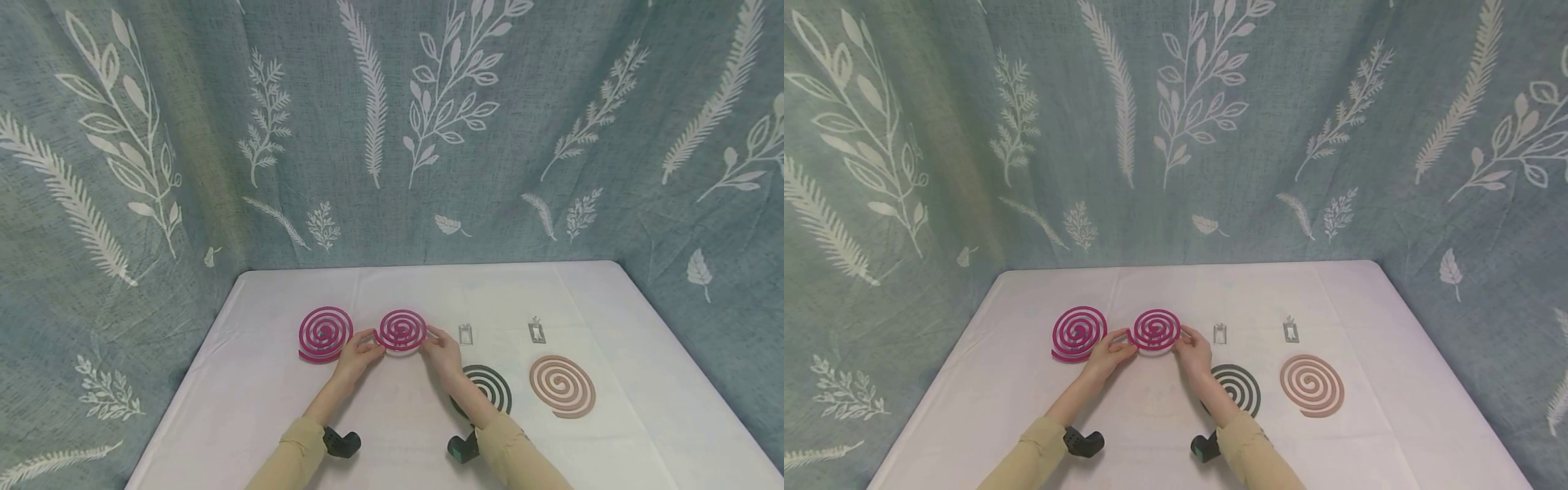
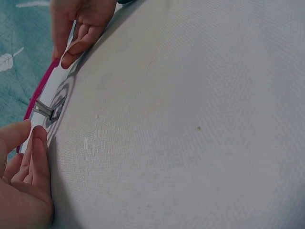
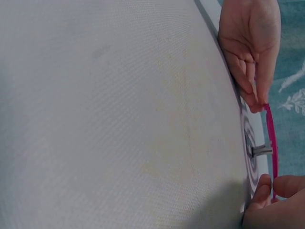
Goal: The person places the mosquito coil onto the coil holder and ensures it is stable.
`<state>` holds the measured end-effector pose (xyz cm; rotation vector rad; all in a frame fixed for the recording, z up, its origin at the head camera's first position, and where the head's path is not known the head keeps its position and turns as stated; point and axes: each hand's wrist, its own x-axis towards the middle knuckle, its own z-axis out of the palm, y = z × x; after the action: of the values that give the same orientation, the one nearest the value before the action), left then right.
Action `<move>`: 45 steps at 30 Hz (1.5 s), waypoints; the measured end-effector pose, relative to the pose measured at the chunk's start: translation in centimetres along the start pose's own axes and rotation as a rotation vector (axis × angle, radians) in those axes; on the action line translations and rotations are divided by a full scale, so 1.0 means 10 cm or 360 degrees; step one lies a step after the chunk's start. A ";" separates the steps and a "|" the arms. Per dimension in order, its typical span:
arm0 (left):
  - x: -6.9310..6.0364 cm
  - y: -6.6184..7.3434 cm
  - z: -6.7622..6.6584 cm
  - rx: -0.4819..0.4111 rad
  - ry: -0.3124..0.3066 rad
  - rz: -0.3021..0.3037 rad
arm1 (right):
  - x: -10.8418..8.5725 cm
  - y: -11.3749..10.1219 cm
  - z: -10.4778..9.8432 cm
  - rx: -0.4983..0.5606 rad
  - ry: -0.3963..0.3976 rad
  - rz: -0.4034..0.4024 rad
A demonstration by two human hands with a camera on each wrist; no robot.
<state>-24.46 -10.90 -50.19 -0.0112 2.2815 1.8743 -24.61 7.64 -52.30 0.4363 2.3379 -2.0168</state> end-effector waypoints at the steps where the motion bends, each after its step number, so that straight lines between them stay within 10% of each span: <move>1: 0.03 -0.04 0.00 0.0001 0.0003 -0.0002 | 0.00 0.00 0.00 -0.0001 -0.0002 -0.0002; 20: 0.11 -0.15 0.01 0.0000 0.0034 -0.0036 | 0.00 -0.02 0.00 -0.0023 0.0003 0.0028; 31: -0.15 0.19 0.00 0.0004 0.0013 0.0011 | 0.01 0.00 0.02 -0.0021 0.0021 0.0032; 45: 0.10 -0.16 0.00 0.0016 0.0039 0.0001 | 0.02 0.01 0.02 -0.0004 0.0021 0.0034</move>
<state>-25.20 -11.13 -51.87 -0.0320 2.3070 1.8733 -24.79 7.51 -52.47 0.4735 2.3329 -2.0077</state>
